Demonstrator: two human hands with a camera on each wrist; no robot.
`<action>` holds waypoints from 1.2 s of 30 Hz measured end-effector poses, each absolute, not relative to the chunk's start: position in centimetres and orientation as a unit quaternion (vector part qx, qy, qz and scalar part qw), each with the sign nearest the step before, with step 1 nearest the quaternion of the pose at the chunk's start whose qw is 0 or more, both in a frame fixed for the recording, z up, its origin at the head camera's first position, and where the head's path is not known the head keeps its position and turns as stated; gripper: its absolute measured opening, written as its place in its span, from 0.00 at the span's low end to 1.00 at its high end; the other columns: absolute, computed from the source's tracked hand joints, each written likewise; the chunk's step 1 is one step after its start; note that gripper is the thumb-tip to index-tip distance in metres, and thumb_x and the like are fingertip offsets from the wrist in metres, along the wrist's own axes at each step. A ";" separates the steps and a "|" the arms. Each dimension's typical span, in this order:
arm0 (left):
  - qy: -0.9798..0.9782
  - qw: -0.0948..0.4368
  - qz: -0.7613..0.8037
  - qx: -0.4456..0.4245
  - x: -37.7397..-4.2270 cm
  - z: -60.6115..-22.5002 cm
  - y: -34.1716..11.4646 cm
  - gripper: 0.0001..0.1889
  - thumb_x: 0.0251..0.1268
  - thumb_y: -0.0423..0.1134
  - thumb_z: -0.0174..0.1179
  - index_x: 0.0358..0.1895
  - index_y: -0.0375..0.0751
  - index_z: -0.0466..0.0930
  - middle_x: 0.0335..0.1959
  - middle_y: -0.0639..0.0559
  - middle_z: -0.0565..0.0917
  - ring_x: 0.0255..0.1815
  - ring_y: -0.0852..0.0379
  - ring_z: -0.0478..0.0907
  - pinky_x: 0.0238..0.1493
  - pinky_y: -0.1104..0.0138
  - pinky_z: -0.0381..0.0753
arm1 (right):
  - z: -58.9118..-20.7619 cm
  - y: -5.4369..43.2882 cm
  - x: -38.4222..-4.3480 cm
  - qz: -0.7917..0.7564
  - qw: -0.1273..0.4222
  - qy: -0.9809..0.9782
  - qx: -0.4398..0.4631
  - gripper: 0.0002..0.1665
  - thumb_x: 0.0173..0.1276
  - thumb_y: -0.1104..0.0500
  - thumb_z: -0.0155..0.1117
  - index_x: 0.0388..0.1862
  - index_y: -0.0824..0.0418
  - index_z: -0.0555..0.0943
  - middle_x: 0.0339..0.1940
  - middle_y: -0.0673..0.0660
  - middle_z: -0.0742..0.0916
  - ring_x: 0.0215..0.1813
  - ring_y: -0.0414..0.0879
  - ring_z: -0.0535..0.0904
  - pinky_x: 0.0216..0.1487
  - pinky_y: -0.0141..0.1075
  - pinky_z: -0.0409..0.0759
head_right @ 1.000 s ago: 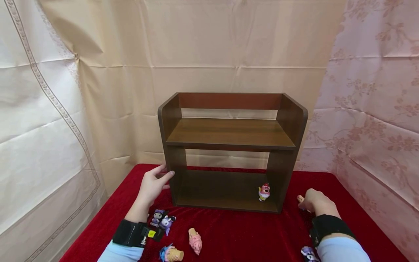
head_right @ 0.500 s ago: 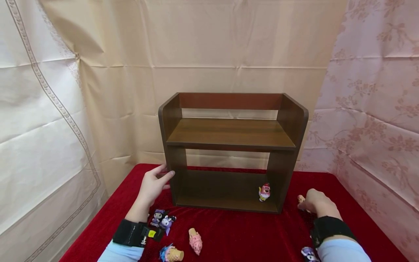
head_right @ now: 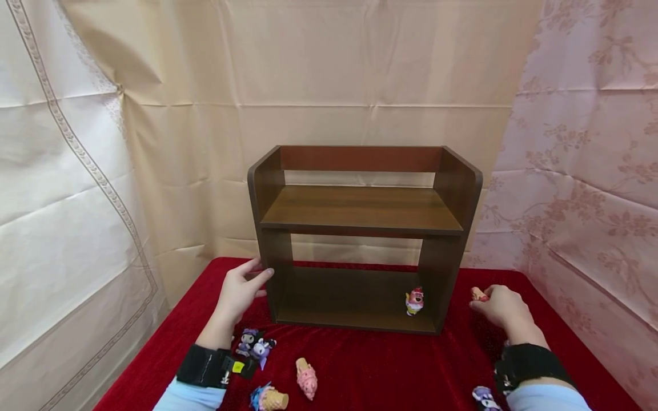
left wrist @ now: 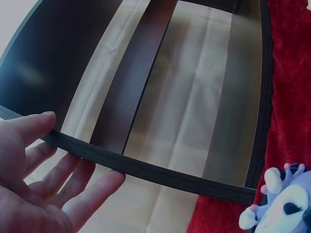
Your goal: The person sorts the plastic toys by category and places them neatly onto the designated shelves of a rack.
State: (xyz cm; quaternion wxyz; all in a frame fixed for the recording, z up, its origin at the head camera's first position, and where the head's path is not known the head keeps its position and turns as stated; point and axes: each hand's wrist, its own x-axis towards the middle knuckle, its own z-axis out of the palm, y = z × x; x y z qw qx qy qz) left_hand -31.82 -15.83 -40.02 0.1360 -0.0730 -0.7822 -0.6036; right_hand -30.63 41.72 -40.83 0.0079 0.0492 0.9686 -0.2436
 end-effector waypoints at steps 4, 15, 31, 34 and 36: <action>-0.785 0.139 -0.599 -0.077 -31.8 -40.0 -15.8 0.28 0.69 0.43 0.67 0.71 0.42 0.75 0.61 0.40 0.81 0.54 0.42 0.83 0.44 0.50 0.86 | -40.1 41.6 -30.3 -0.246 -0.054 0.967 0.037 0.42 0.66 0.43 0.71 0.55 0.80 0.72 0.38 0.71 0.83 0.37 0.58 0.76 0.35 0.49 0.79; -0.784 0.142 -0.599 -0.078 -31.8 -40.1 -15.9 0.29 0.69 0.44 0.68 0.71 0.42 0.75 0.61 0.41 0.82 0.54 0.42 0.83 0.44 0.49 0.86 | -39.0 39.5 -28.8 -0.256 -0.189 0.948 0.012 0.37 0.69 0.43 0.69 0.59 0.74 0.75 0.47 0.77 0.83 0.42 0.66 0.79 0.37 0.56 0.82; -0.785 0.138 -0.599 -0.076 -31.9 -40.2 -15.9 0.30 0.69 0.44 0.68 0.72 0.41 0.74 0.62 0.40 0.80 0.56 0.42 0.82 0.44 0.49 0.86 | -36.5 36.3 -25.8 -0.270 -0.344 0.899 -0.012 0.33 0.64 0.51 0.76 0.60 0.69 0.78 0.48 0.69 0.82 0.41 0.55 0.78 0.31 0.23 0.70; -0.785 0.136 -0.599 -0.075 -31.9 -40.2 -16.0 0.30 0.69 0.44 0.68 0.72 0.41 0.73 0.63 0.39 0.80 0.56 0.41 0.82 0.44 0.51 0.86 | -36.1 35.7 -25.4 -0.272 -0.381 0.884 -0.011 0.32 0.61 0.54 0.78 0.60 0.68 0.79 0.47 0.68 0.83 0.39 0.37 0.74 0.32 0.17 0.66; -0.785 0.136 -0.600 -0.075 -32.0 -40.2 -16.0 0.30 0.69 0.44 0.68 0.72 0.40 0.73 0.63 0.39 0.80 0.56 0.41 0.82 0.44 0.51 0.86 | -35.9 35.2 -25.2 -0.279 -0.397 0.874 -0.010 0.32 0.60 0.55 0.79 0.60 0.67 0.79 0.48 0.68 0.83 0.39 0.25 0.69 0.33 0.13 0.65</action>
